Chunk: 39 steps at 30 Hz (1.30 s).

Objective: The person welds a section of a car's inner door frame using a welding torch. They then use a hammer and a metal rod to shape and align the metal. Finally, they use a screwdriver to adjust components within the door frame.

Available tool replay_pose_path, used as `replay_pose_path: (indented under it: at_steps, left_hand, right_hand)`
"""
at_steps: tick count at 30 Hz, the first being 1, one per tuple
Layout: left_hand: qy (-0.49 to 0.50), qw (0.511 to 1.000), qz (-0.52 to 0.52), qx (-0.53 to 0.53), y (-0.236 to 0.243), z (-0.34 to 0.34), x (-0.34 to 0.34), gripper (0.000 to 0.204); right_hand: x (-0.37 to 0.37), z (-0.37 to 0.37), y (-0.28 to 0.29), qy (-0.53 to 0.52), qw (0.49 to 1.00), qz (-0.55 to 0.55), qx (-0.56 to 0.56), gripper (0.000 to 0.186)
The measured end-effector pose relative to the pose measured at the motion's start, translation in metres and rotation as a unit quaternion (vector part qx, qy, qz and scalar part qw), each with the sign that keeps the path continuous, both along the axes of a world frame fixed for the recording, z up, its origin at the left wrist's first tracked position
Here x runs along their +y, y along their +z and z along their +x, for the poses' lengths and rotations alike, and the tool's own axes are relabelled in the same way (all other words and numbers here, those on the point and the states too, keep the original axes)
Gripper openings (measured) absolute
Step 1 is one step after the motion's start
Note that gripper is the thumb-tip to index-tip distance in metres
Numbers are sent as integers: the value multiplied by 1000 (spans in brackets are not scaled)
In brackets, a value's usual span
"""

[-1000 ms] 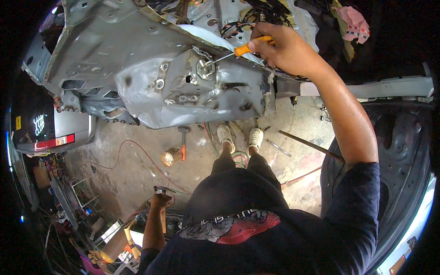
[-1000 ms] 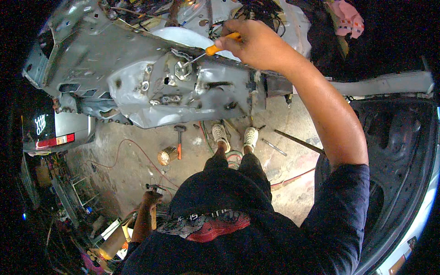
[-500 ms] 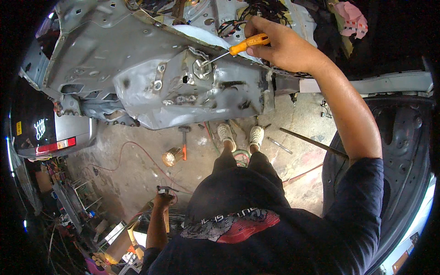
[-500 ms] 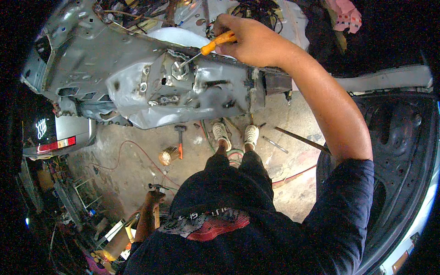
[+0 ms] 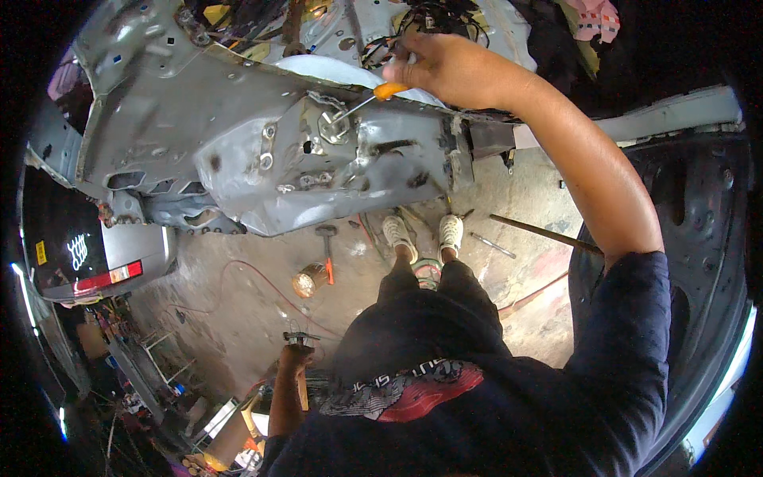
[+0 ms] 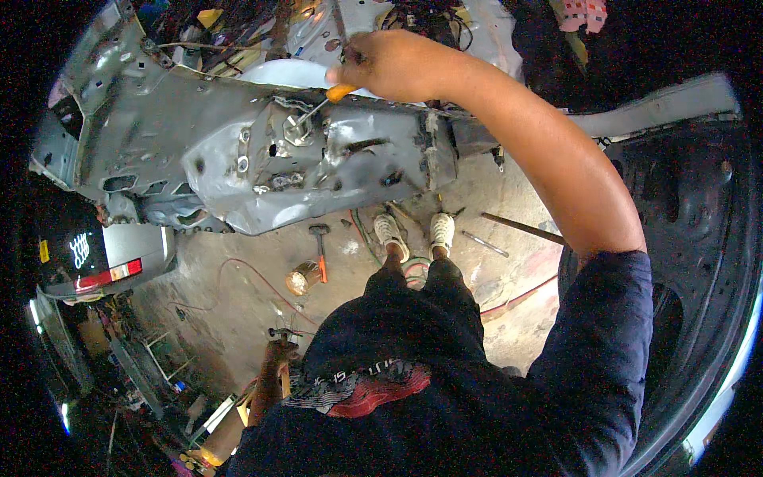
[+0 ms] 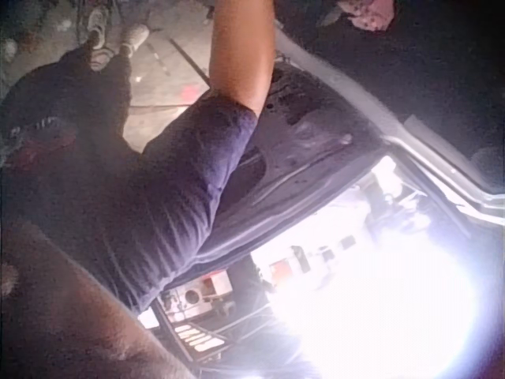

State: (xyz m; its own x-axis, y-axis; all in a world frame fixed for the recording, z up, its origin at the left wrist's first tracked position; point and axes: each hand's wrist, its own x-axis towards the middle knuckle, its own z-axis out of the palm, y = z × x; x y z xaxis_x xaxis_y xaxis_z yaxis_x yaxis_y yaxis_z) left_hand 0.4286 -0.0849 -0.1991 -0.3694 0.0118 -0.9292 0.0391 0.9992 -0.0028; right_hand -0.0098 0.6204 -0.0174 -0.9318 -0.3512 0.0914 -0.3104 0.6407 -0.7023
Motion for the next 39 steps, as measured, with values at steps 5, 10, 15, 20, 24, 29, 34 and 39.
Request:
replay_pose_path:
  at_steps: [5,10,15,20,24,29,34,39]
  left_hand:
    - [102,991,69,48,-20,9,-25,26]
    - [286,957,-46,6,-34,-10,5,33]
    - [539,840,4,64,-10,-21,33,25]
    - [156,983,64,72,-3,-20,-7,30]
    - [416,907,13,64,-12,-34,27,30]
    - [44,997,34,49,-6,-21,-17,30]
    - [398,916,-19,47,5,-58,54,19]
    - [570,818,43,63,5,-42,30,19]
  right_hand:
    - [-2,-2,2,17,997,52,49,48]
    - [-9,1,-2,12,997,7,80,40]
    - [-14,-1,26,-3,992,112,-64,39]
    - [-2,-5,-4,35,998,0,56,41]
    - [-7,-1,12,-1,995,95,11,42]
    - [-5,-7,-9,23,998,5,65,41]
    - [-12,-6,12,-8,994,106,14,42]
    - [-7,-4,8,42,999,9,18,40]
